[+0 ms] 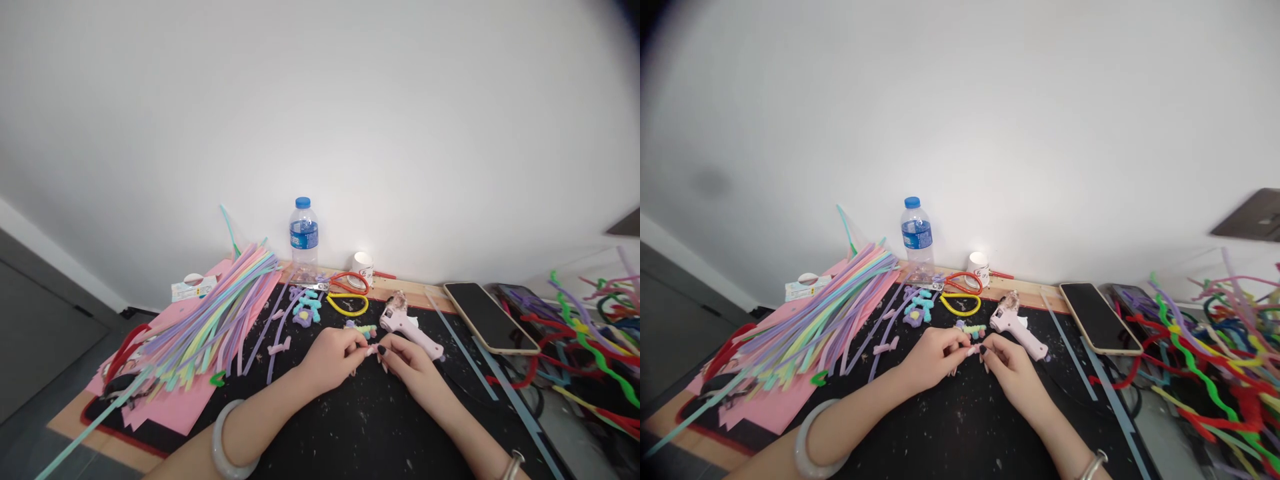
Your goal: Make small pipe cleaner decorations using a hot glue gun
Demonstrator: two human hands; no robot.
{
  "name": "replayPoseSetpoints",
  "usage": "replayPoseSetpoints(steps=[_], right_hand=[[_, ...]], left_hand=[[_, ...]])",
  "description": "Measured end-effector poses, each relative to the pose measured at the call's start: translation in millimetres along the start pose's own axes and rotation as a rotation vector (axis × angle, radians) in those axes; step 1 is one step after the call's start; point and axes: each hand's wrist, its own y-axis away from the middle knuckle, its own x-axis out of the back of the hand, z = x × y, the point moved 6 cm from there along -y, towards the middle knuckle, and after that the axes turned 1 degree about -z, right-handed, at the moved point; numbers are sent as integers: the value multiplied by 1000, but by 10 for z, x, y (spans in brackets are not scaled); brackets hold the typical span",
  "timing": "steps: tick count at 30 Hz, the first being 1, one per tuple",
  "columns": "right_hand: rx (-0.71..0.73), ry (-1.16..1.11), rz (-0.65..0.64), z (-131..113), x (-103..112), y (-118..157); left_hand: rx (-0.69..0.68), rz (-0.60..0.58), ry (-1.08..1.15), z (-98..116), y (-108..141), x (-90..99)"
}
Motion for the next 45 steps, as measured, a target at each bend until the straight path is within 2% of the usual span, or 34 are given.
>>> replayPoseSetpoints(steps=[45], right_hand=[[16,-29,-11,-4,0,14]], left_hand=[[-34,-1,-15,16,4,-16]])
